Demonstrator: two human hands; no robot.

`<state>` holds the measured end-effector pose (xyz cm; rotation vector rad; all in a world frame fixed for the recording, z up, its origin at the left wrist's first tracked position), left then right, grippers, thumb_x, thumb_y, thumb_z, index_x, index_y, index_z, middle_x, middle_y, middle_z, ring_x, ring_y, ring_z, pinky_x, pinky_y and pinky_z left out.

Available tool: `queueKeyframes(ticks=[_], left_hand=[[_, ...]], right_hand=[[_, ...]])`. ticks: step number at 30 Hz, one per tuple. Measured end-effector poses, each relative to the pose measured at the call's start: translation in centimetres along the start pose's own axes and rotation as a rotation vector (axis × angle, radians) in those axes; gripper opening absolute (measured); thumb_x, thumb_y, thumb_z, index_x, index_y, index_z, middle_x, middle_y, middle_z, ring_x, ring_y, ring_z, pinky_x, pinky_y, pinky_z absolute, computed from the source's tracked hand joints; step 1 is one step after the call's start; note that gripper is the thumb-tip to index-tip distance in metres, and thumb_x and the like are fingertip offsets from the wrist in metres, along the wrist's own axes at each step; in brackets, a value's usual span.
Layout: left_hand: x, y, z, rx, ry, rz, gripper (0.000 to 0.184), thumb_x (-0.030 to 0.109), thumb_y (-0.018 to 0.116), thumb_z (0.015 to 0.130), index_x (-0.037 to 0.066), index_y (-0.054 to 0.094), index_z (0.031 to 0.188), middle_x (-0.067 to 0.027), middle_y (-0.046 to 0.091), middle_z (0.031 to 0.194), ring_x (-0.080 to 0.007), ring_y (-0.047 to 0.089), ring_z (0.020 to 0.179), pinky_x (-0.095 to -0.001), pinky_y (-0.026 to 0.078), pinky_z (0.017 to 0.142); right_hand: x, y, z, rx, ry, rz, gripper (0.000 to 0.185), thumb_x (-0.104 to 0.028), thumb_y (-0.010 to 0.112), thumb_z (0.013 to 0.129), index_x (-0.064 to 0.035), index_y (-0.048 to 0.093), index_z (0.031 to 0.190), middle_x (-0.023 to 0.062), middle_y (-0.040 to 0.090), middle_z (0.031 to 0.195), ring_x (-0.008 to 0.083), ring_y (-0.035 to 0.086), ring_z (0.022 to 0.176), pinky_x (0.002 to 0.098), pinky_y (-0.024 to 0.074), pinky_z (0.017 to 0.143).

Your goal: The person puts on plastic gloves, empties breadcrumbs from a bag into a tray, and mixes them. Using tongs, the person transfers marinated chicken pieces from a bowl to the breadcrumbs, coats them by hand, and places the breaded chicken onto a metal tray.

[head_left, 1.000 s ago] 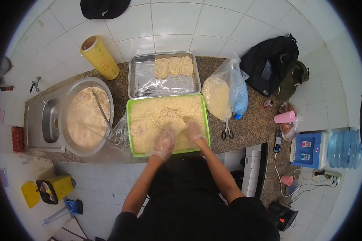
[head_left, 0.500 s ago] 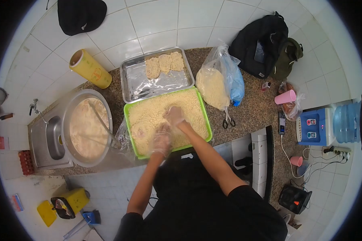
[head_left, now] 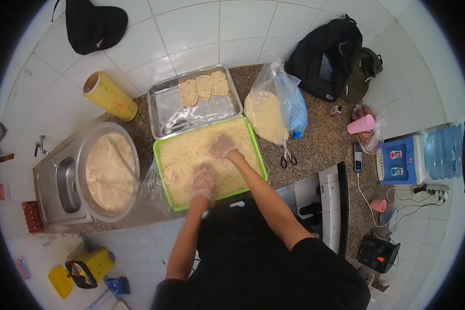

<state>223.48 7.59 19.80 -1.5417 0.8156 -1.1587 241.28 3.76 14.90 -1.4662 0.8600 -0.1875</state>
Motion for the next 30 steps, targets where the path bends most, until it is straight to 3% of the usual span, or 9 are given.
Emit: queueKeyframes(ticks=[4, 7, 10, 13, 16, 19, 22, 25, 30], left_hand=[[0.4, -2.6, 0.7, -0.354, -0.076, -0.064, 0.031, 0.014, 0.052, 0.093, -0.001, 0.065, 0.118, -0.0246, 0.070, 0.110, -0.0412, 0.069, 0.100, -0.0489, 0.055, 0.088], [2.5, -3.5, -1.4, -0.311, -0.159, 0.028, 0.027, 0.012, 0.053, 0.092, -0.002, 0.067, 0.110, -0.0247, 0.071, 0.104, -0.0416, 0.070, 0.097, -0.0496, 0.055, 0.085], [0.0, -0.3, -2.5, -0.152, -0.109, -0.123, 0.025, 0.013, 0.056, 0.090, -0.002, 0.069, 0.104, -0.0243, 0.071, 0.099, -0.0417, 0.070, 0.094, -0.0508, 0.055, 0.082], [0.8, -4.2, -2.7, -0.239, 0.016, -0.079, 0.022, 0.013, 0.060, 0.088, 0.000, 0.071, 0.102, -0.0229, 0.072, 0.097, -0.0417, 0.070, 0.092, -0.0509, 0.055, 0.081], [1.0, -7.0, -4.9, -0.295, -0.116, -0.189, 0.024, 0.014, 0.058, 0.092, 0.001, 0.071, 0.108, -0.0218, 0.072, 0.100, -0.0385, 0.070, 0.093, -0.0481, 0.055, 0.086], [-0.9, -6.4, -8.6, 0.257, -0.165, -0.335, 0.021, 0.013, 0.061, 0.090, 0.004, 0.072, 0.106, -0.0208, 0.071, 0.095, -0.0382, 0.069, 0.089, -0.0481, 0.055, 0.079], [-3.5, -4.0, -11.0, 0.418, -0.336, -0.435, 0.020, 0.013, 0.064, 0.089, 0.007, 0.073, 0.106, -0.0195, 0.070, 0.091, -0.0377, 0.067, 0.085, -0.0483, 0.053, 0.075], [-4.3, -6.0, -11.6, 0.330, -0.396, -0.329, 0.018, 0.017, 0.066, 0.091, 0.008, 0.074, 0.104, -0.0181, 0.070, 0.091, -0.0373, 0.066, 0.083, -0.0468, 0.053, 0.074], [-5.2, -5.4, -12.6, 0.388, -0.454, -0.366, 0.012, 0.012, 0.067, 0.089, 0.009, 0.073, 0.098, -0.0175, 0.069, 0.086, -0.0398, 0.065, 0.081, -0.0498, 0.053, 0.071]], right_hand=[[0.1, 4.0, -0.9, 0.034, 0.148, 0.115, 0.036, -0.039, 0.068, 0.082, -0.0059, 0.075, 0.072, 0.0225, 0.071, 0.080, 0.0401, 0.071, 0.075, 0.0481, 0.0556, 0.067], [0.4, 1.9, -0.3, -0.123, 0.047, -0.069, 0.037, -0.041, 0.068, 0.084, -0.0054, 0.077, 0.084, 0.0209, 0.074, 0.088, 0.0385, 0.072, 0.083, 0.0449, 0.0567, 0.072], [-1.5, -2.0, -2.8, 0.148, 0.087, -0.055, 0.030, -0.031, 0.065, 0.088, -0.0034, 0.077, 0.094, 0.0220, 0.073, 0.099, 0.0351, 0.072, 0.095, 0.0464, 0.0553, 0.084], [-5.4, -8.8, -5.5, -0.106, 0.084, -0.050, 0.035, -0.036, 0.067, 0.087, -0.0025, 0.076, 0.095, 0.0224, 0.073, 0.099, 0.0364, 0.071, 0.095, 0.0467, 0.0543, 0.084], [-8.0, -13.5, -5.6, -0.293, 0.070, -0.058, 0.040, -0.039, 0.069, 0.085, -0.0018, 0.076, 0.096, 0.0229, 0.073, 0.099, 0.0377, 0.070, 0.095, 0.0470, 0.0534, 0.084], [-7.4, -11.5, -4.7, -0.315, 0.012, -0.072, 0.041, -0.041, 0.070, 0.084, -0.0021, 0.076, 0.097, 0.0243, 0.072, 0.098, 0.0392, 0.069, 0.095, 0.0475, 0.0530, 0.083], [-5.9, -8.4, -5.6, -0.149, -0.015, 0.269, 0.050, -0.044, 0.077, 0.078, -0.0036, 0.075, 0.107, 0.0236, 0.071, 0.087, 0.0401, 0.070, 0.083, 0.0472, 0.0548, 0.076], [-5.6, -7.3, -5.9, 0.172, -0.315, 0.221, 0.042, -0.034, 0.079, 0.079, -0.0014, 0.075, 0.105, 0.0234, 0.070, 0.082, 0.0407, 0.069, 0.077, 0.0477, 0.0548, 0.071], [-7.5, -10.7, -3.7, -0.177, -0.254, 0.139, 0.042, -0.034, 0.077, 0.079, -0.0045, 0.075, 0.107, 0.0250, 0.071, 0.091, 0.0396, 0.069, 0.087, 0.0466, 0.0541, 0.080]])
Point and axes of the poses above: each hand's wrist, its own z-axis towards the middle knuckle, its own y-axis out of the palm, x = y × z, the point moved 1 cm from there along z, towards the middle knuckle
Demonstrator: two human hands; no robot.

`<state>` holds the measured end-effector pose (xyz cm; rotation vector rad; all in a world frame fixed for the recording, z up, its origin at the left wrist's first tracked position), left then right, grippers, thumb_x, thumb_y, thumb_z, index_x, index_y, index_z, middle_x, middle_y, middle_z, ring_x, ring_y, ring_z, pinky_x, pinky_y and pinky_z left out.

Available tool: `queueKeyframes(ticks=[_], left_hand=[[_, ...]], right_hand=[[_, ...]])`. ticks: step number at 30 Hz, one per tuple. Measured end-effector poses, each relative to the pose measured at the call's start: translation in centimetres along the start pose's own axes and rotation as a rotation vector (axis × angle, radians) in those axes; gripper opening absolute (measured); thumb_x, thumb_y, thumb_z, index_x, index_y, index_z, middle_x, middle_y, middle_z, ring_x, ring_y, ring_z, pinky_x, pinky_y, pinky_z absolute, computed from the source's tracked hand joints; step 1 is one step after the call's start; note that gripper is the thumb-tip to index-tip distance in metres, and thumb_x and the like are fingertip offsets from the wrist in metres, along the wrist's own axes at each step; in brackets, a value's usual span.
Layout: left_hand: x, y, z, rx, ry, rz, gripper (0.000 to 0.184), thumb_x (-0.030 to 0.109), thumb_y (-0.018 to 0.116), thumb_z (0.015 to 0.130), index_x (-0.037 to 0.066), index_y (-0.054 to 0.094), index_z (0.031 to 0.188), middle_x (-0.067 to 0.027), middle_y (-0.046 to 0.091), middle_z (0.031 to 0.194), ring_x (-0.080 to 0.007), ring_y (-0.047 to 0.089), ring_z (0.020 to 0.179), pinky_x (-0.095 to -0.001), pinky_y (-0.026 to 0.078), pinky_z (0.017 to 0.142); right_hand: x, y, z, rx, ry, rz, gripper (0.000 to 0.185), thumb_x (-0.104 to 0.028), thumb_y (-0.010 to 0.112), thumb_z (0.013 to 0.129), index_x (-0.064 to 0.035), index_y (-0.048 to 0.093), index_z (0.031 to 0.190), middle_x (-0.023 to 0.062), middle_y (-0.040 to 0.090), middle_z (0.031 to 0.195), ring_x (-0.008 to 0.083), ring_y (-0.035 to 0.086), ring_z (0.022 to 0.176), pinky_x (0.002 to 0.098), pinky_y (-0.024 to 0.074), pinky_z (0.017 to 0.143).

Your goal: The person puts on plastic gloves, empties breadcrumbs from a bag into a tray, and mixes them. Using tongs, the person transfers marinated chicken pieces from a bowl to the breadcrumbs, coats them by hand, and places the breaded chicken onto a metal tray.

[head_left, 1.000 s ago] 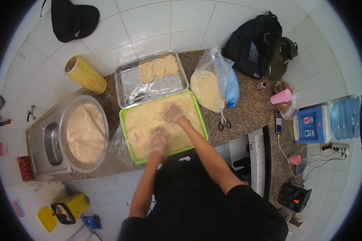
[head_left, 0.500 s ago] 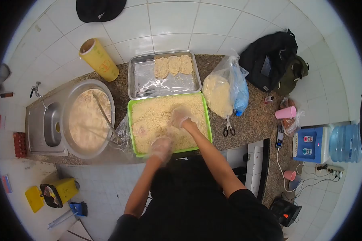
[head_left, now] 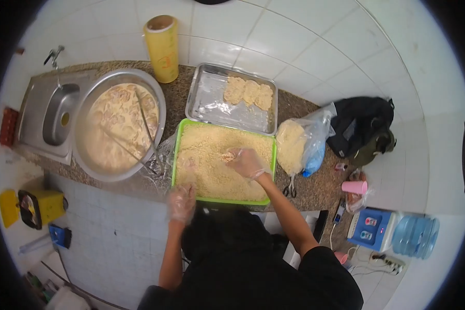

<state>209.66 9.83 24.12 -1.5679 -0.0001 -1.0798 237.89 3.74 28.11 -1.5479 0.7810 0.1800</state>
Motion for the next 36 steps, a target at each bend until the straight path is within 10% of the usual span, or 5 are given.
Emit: queueKeyframes(ticks=[5, 16, 21, 28, 36], left_hand=[[-0.2, 0.6, -0.3, 0.080, -0.043, 0.013, 0.007, 0.015, 0.068, 0.090, 0.010, 0.070, 0.095, -0.0176, 0.066, 0.081, -0.0402, 0.064, 0.078, -0.0517, 0.051, 0.068], [0.8, 1.3, -1.8, -0.074, -0.088, 0.141, 0.014, 0.018, 0.057, 0.094, 0.008, 0.066, 0.093, -0.0175, 0.064, 0.088, -0.0370, 0.063, 0.081, -0.0497, 0.051, 0.073], [1.6, 0.6, -1.3, -0.124, -0.202, 0.029, 0.017, 0.018, 0.057, 0.093, 0.005, 0.066, 0.098, -0.0213, 0.066, 0.096, -0.0411, 0.064, 0.086, -0.0496, 0.052, 0.078], [1.9, 8.7, -0.1, -0.187, -0.228, -0.099, 0.035, 0.024, 0.066, 0.088, 0.004, 0.060, 0.116, -0.0274, 0.064, 0.103, -0.0464, 0.063, 0.095, -0.0534, 0.051, 0.084], [3.3, 3.2, 1.3, -0.164, -0.263, -0.010, 0.032, 0.019, 0.064, 0.086, 0.007, 0.062, 0.115, -0.0231, 0.066, 0.102, -0.0442, 0.063, 0.095, -0.0515, 0.052, 0.082]], right_hand=[[-3.0, -6.3, 6.3, -0.272, 0.040, -0.049, 0.040, -0.037, 0.077, 0.079, -0.0086, 0.075, 0.108, 0.0209, 0.072, 0.092, 0.0343, 0.069, 0.086, 0.0436, 0.0533, 0.080], [1.2, -6.6, 23.6, 0.196, -0.167, -0.454, 0.038, -0.038, 0.069, 0.090, -0.0057, 0.072, 0.110, 0.0183, 0.074, 0.092, 0.0348, 0.071, 0.089, 0.0449, 0.0553, 0.082], [-0.2, -0.9, 11.8, 0.149, -0.128, -0.089, 0.043, -0.036, 0.062, 0.096, -0.0048, 0.065, 0.125, 0.0190, 0.064, 0.130, 0.0379, 0.056, 0.126, 0.0477, 0.0419, 0.110], [0.6, 9.0, -4.7, 0.087, 0.132, -0.259, 0.061, -0.032, 0.081, 0.079, -0.0049, 0.061, 0.130, 0.0218, 0.069, 0.116, 0.0363, 0.065, 0.109, 0.0468, 0.0494, 0.098], [-2.5, 6.6, 0.8, 0.079, 0.053, 0.093, 0.064, -0.033, 0.077, 0.080, 0.0012, 0.058, 0.131, 0.0308, 0.067, 0.110, 0.0462, 0.064, 0.105, 0.0500, 0.0506, 0.093]])
Point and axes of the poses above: each hand's wrist, its own z-axis towards the middle knuckle, its own y-axis out of the palm, x = y × z, the point moved 1 cm from there along z, towards the middle knuckle
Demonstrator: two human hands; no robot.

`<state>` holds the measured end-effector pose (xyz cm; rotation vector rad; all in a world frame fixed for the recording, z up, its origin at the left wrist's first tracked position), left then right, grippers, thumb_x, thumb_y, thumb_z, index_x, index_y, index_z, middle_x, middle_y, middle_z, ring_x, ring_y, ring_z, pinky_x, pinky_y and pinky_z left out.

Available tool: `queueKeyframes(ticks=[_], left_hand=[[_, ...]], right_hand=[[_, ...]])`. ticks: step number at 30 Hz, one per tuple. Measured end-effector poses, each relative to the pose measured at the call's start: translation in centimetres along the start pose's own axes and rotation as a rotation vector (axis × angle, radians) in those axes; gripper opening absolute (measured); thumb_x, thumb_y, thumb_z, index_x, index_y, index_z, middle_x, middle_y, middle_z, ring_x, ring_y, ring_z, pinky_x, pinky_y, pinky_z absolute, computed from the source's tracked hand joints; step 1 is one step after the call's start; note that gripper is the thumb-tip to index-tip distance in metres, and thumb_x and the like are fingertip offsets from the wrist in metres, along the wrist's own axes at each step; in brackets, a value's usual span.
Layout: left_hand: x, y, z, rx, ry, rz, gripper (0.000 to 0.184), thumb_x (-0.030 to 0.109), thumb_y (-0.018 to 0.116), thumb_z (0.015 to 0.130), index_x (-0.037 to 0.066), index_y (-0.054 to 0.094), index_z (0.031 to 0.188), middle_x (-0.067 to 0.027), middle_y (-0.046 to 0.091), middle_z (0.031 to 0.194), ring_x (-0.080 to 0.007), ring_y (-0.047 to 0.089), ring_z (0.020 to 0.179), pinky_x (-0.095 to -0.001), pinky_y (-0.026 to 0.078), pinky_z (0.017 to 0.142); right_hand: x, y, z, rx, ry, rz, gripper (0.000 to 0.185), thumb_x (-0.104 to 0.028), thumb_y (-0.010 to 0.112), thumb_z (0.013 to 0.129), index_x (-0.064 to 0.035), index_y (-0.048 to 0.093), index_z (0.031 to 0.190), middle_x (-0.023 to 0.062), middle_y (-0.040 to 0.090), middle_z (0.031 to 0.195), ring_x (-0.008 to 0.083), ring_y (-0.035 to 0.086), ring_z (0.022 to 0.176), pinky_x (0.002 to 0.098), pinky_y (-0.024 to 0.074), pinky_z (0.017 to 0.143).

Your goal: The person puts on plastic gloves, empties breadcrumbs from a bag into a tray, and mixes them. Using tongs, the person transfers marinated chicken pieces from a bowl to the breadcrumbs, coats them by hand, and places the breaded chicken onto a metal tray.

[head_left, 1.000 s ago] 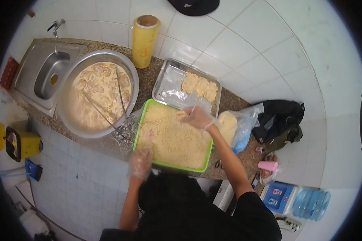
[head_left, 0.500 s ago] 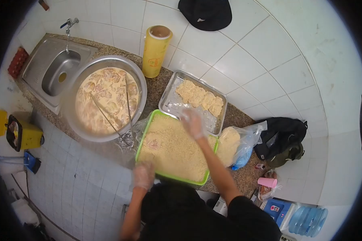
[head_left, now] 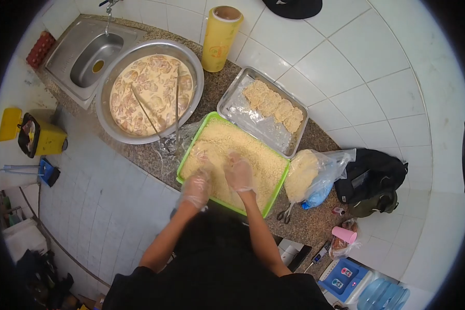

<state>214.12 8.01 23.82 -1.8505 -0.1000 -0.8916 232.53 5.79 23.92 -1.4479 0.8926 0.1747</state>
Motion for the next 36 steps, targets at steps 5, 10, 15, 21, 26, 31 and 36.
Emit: queueKeyframes(ticks=[5, 10, 15, 21, 26, 31, 36], left_hand=[[-0.4, -0.4, -0.8, 0.134, 0.020, 0.025, 0.028, 0.018, 0.064, 0.087, 0.006, 0.062, 0.112, -0.0219, 0.066, 0.100, -0.0422, 0.064, 0.093, -0.0511, 0.053, 0.081], [-0.4, -0.9, -1.1, 0.077, 0.099, -0.075, 0.026, 0.016, 0.064, 0.089, 0.002, 0.063, 0.111, -0.0241, 0.066, 0.101, -0.0433, 0.063, 0.097, -0.0510, 0.052, 0.085], [-0.3, -1.1, -1.5, 0.262, 0.104, -0.118, 0.022, 0.014, 0.065, 0.088, 0.003, 0.061, 0.106, -0.0213, 0.064, 0.095, -0.0425, 0.063, 0.090, -0.0508, 0.052, 0.080], [-0.9, 0.6, -0.4, 0.066, 0.223, -0.016, 0.035, 0.021, 0.068, 0.086, 0.002, 0.061, 0.114, -0.0232, 0.065, 0.100, -0.0429, 0.063, 0.096, -0.0500, 0.052, 0.084], [-1.3, -0.5, -1.4, 0.082, 0.263, -0.105, 0.039, 0.024, 0.066, 0.089, 0.001, 0.059, 0.120, -0.0240, 0.066, 0.106, -0.0430, 0.063, 0.101, -0.0497, 0.052, 0.089], [-1.5, 0.9, -1.8, 0.138, 0.298, 0.073, 0.046, 0.022, 0.066, 0.088, 0.000, 0.056, 0.128, -0.0260, 0.064, 0.113, -0.0431, 0.063, 0.107, -0.0493, 0.051, 0.093], [1.2, 0.1, -1.7, -0.075, 0.196, -0.033, 0.041, 0.023, 0.062, 0.089, 0.000, 0.058, 0.123, -0.0287, 0.065, 0.115, -0.0435, 0.064, 0.106, -0.0509, 0.051, 0.092]], right_hand=[[-1.9, 2.5, 2.8, 0.054, 0.066, -0.255, 0.065, -0.041, 0.076, 0.082, 0.0041, 0.061, 0.127, 0.0324, 0.068, 0.105, 0.0459, 0.066, 0.100, 0.0497, 0.0507, 0.091], [2.3, 5.1, 2.8, 0.038, 0.011, 0.086, 0.062, -0.050, 0.074, 0.082, 0.0058, 0.069, 0.110, 0.0299, 0.070, 0.092, 0.0437, 0.069, 0.089, 0.0507, 0.0522, 0.080], [2.2, 4.0, 3.5, 0.049, 0.040, 0.136, 0.063, -0.058, 0.077, 0.079, 0.0041, 0.070, 0.088, 0.0251, 0.067, 0.070, 0.0431, 0.069, 0.072, 0.0530, 0.0518, 0.067], [-1.5, 5.2, 5.4, -0.115, 0.110, -0.178, 0.058, -0.053, 0.076, 0.079, 0.0018, 0.072, 0.098, 0.0258, 0.070, 0.078, 0.0428, 0.071, 0.080, 0.0499, 0.0538, 0.071], [2.0, 3.1, 3.9, -0.090, -0.016, 0.106, 0.055, -0.043, 0.075, 0.084, 0.0024, 0.069, 0.113, 0.0273, 0.071, 0.094, 0.0383, 0.071, 0.091, 0.0466, 0.0535, 0.079], [-1.1, -4.7, 1.4, -0.047, 0.092, -0.074, 0.039, -0.030, 0.077, 0.086, -0.0024, 0.069, 0.112, 0.0227, 0.071, 0.097, 0.0366, 0.069, 0.091, 0.0420, 0.0537, 0.082], [-1.0, -6.2, -2.2, 0.133, -0.281, -0.134, 0.052, -0.030, 0.081, 0.079, -0.0083, 0.064, 0.124, 0.0219, 0.066, 0.119, 0.0379, 0.065, 0.102, 0.0433, 0.0525, 0.090]])
Point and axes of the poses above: each hand's wrist, its own z-axis towards the middle knuckle, its own y-axis out of the palm, x = y × z, the point moved 1 cm from there along z, towards the middle knuckle
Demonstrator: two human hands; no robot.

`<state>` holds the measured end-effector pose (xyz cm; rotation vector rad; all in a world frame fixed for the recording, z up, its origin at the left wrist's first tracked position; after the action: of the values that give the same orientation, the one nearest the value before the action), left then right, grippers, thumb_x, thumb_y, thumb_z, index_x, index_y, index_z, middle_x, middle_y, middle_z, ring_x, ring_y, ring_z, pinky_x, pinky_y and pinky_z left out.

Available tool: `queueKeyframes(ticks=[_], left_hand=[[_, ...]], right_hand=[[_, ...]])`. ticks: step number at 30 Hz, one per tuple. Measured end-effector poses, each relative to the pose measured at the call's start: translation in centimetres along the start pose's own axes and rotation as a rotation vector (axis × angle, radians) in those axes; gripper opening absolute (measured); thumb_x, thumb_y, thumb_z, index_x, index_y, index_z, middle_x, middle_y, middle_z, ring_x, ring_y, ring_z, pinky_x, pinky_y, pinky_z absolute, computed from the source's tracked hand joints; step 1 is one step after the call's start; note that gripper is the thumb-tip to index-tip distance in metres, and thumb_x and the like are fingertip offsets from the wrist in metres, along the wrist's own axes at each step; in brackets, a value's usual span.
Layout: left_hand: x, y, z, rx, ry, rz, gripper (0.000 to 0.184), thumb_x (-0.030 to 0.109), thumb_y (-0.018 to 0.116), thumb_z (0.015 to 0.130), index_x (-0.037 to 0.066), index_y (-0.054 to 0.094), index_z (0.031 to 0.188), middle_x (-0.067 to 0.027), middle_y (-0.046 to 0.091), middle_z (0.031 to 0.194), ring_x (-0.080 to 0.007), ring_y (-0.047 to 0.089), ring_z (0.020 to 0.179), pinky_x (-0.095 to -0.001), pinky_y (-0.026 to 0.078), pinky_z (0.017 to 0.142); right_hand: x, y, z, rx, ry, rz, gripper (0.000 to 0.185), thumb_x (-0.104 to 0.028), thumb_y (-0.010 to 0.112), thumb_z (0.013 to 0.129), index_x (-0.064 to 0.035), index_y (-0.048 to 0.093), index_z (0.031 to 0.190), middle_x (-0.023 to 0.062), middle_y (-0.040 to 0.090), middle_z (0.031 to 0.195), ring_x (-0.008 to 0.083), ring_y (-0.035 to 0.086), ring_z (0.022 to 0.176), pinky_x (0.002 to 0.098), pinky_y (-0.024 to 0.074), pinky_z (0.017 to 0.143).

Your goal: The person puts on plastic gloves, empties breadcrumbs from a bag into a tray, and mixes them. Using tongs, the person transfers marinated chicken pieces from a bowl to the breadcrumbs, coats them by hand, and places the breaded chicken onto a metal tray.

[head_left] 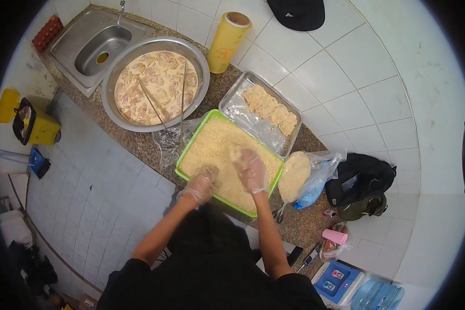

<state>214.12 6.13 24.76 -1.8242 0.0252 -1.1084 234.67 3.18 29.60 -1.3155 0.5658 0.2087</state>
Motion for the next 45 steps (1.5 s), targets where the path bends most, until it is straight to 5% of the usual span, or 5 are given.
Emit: queueKeyframes(ticks=[10, 13, 19, 29, 45], left_hand=[[5.9, -1.6, 3.8, -0.238, -0.122, -0.027, 0.033, 0.019, 0.063, 0.090, -0.001, 0.063, 0.116, -0.0292, 0.065, 0.117, -0.0433, 0.067, 0.103, -0.0499, 0.054, 0.089], [4.2, 1.4, 4.3, 0.382, 0.434, 0.213, 0.040, 0.021, 0.064, 0.090, -0.003, 0.062, 0.122, -0.0281, 0.066, 0.120, -0.0426, 0.066, 0.111, -0.0494, 0.053, 0.093], [5.3, -1.4, 5.4, -0.593, -0.079, 0.168, 0.043, 0.017, 0.057, 0.092, -0.003, 0.056, 0.130, -0.0215, 0.067, 0.126, -0.0413, 0.064, 0.118, -0.0550, 0.047, 0.101], [1.9, 6.6, 15.5, 0.231, 0.061, 0.651, 0.044, 0.020, 0.057, 0.088, 0.008, 0.060, 0.130, -0.0130, 0.067, 0.101, -0.0313, 0.060, 0.094, -0.0499, 0.045, 0.080], [0.3, 10.8, 21.3, 0.056, 0.621, 0.441, 0.032, 0.024, 0.054, 0.092, 0.011, 0.063, 0.120, -0.0172, 0.058, 0.103, -0.0350, 0.053, 0.100, -0.0524, 0.040, 0.081]], right_hand=[[7.2, 5.1, -3.1, -0.436, 0.503, 0.038, 0.073, -0.034, 0.078, 0.077, 0.0045, 0.056, 0.136, 0.0279, 0.061, 0.134, 0.0386, 0.061, 0.123, 0.0467, 0.0478, 0.103], [7.3, 2.4, -2.6, -0.207, 0.457, 0.375, 0.061, -0.030, 0.073, 0.082, 0.0021, 0.061, 0.132, 0.0269, 0.070, 0.117, 0.0403, 0.068, 0.109, 0.0476, 0.0521, 0.096], [4.4, 1.0, 1.4, -0.160, 0.359, 0.076, 0.034, -0.031, 0.070, 0.085, -0.0065, 0.074, 0.108, 0.0271, 0.071, 0.097, 0.0435, 0.069, 0.090, 0.0486, 0.0550, 0.082], [9.5, 6.3, -3.2, -0.035, 0.367, 0.151, 0.022, -0.024, 0.065, 0.089, -0.0034, 0.074, 0.087, 0.0217, 0.070, 0.081, 0.0363, 0.070, 0.073, 0.0432, 0.0523, 0.066], [5.8, -3.5, -12.7, 0.054, 1.028, 0.648, 0.029, -0.027, 0.070, 0.093, -0.0007, 0.075, 0.104, 0.0128, 0.075, 0.085, 0.0172, 0.071, 0.078, 0.0335, 0.0531, 0.073]])
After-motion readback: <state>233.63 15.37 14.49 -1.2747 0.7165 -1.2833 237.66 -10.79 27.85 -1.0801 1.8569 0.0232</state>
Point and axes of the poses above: each hand's wrist, its own z-axis towards the middle knuckle, its own y-axis out of the palm, x = y × z, the point moved 1 cm from there along z, towards the middle knuckle
